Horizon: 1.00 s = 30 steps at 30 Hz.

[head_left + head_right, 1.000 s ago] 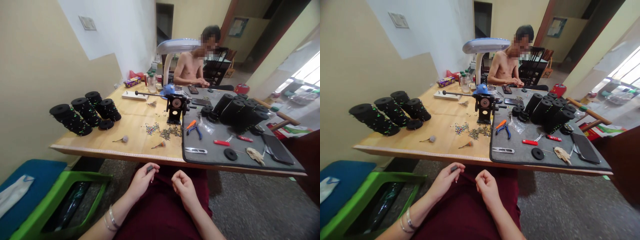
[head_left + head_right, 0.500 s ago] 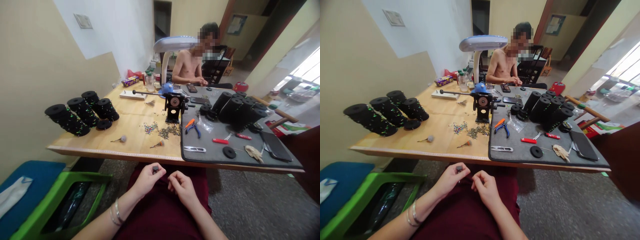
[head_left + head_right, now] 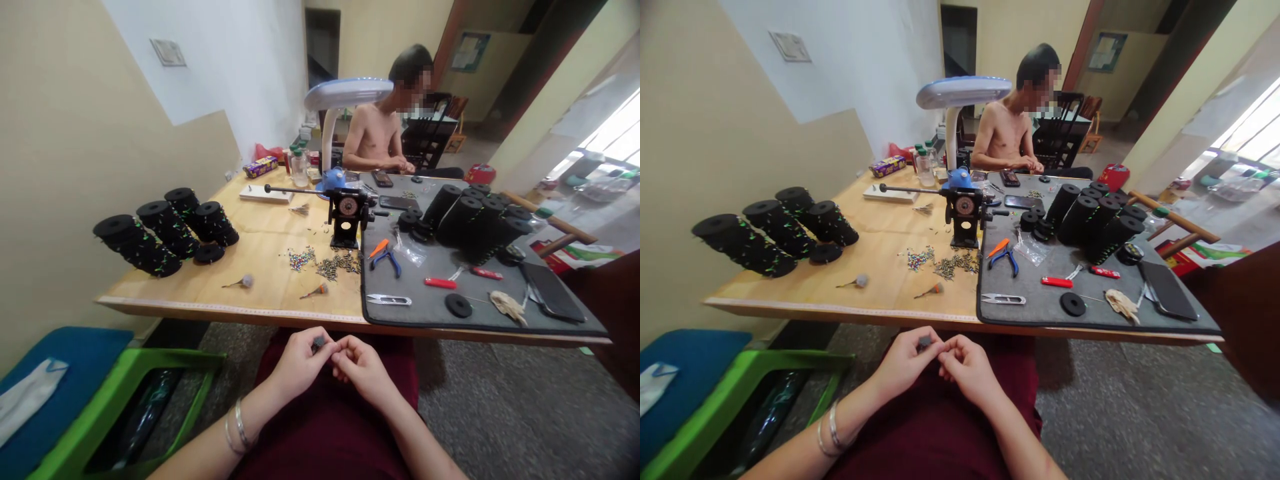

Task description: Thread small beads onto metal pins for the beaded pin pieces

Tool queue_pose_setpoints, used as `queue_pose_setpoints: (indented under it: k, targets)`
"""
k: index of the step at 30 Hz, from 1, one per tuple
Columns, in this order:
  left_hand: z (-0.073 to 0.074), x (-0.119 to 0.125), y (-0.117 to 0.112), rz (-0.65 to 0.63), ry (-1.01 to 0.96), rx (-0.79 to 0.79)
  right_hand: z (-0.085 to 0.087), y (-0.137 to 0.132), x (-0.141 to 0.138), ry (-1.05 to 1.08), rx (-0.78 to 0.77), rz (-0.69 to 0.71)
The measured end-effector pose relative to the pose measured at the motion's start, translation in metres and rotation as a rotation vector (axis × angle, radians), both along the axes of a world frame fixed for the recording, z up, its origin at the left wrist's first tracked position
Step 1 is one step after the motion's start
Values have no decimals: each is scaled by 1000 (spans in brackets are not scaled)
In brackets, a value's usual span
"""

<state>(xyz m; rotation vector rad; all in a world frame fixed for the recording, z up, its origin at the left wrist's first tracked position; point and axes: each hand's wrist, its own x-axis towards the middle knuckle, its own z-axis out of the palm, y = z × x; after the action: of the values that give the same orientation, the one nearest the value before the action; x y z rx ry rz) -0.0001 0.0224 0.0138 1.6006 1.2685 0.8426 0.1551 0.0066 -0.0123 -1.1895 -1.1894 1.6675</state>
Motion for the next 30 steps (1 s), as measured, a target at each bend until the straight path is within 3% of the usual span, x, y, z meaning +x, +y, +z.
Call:
queue_pose_setpoints:
  k: [5, 9, 14, 17, 20, 23, 27, 30]
  targets:
    - [3, -2, 2, -6, 74, 73, -1, -1, 0, -7, 20, -38]
    - [10, -14, 12, 37, 160, 208, -4, 1, 4, 100, -60, -127]
    - [17, -51, 46, 184, 511, 448, -12, 2, 7, 251, -134, -237]
    - [15, -72, 69, 224, 745, 465, -14, 1, 6, 287, -124, -266]
    - [15, -82, 83, 187, 871, 475, -15, 1, 5, 293, -95, -295]
    - [20, -77, 87, 158, 892, 537, -14, -1, 4, 294, -86, -311]
    - [34, -52, 91, 151, 811, 618, -14, -3, 2, 278, -100, -305]
    - [43, -30, 106, -31, 773, 588, -15, -4, 2, 264, -114, -285]
